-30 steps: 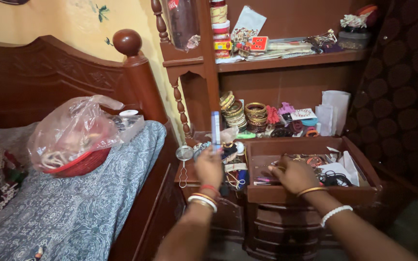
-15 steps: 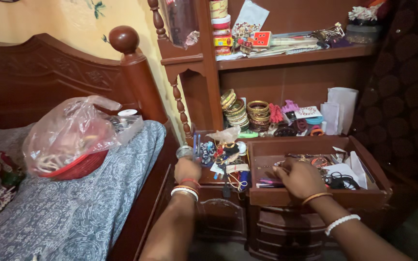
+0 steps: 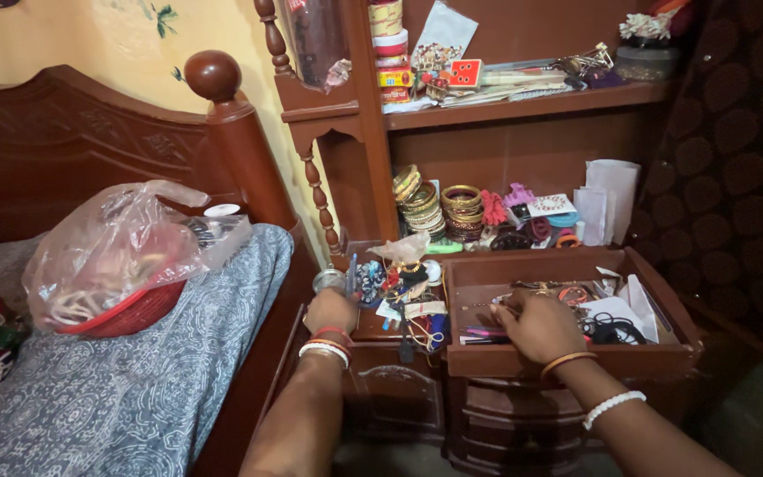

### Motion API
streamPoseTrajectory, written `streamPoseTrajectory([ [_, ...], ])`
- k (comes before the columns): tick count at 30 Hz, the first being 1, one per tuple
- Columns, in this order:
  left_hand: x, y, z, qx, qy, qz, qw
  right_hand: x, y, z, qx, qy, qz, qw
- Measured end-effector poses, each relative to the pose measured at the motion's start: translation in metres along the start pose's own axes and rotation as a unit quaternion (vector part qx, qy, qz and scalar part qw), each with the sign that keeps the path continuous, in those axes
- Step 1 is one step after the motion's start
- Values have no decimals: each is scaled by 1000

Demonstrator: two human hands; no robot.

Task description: The person opens a wooden drawer and rummages through its contents, picking up and placing down various small items such as a strainer, hair ties, and a pen. The person continues to sift through the drawer without organizing or removing items.

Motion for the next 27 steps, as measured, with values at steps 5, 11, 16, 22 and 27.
streamPoseTrajectory([
  [5, -3, -1, -2, -5, 17, -3, 1000, 1, 1, 0, -8, 4, -9, 1000],
  [11, -6, -4, 3, 25, 26, -26, 999, 1, 1, -1, -8, 17, -13, 1000],
  [16, 17, -25, -13, 159, 116, -94, 976, 3, 1, -1, 12, 2, -7, 1000],
  [22, 75, -26, -77, 178, 275, -182, 927, 21, 14, 5, 23, 8, -9, 1000],
  [27, 118, -1, -129, 103, 328, -216, 914, 39, 21, 11, 57, 12, 8, 998],
])
Point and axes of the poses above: each hand's wrist, its own z-axis towards the middle knuckle, its own y-axis out of the palm, x = y × z, the point moved 7 cm from there along z, towards the middle knuckle, and after that the axes turned 8 degrees about -y, right-handed, at the moved point
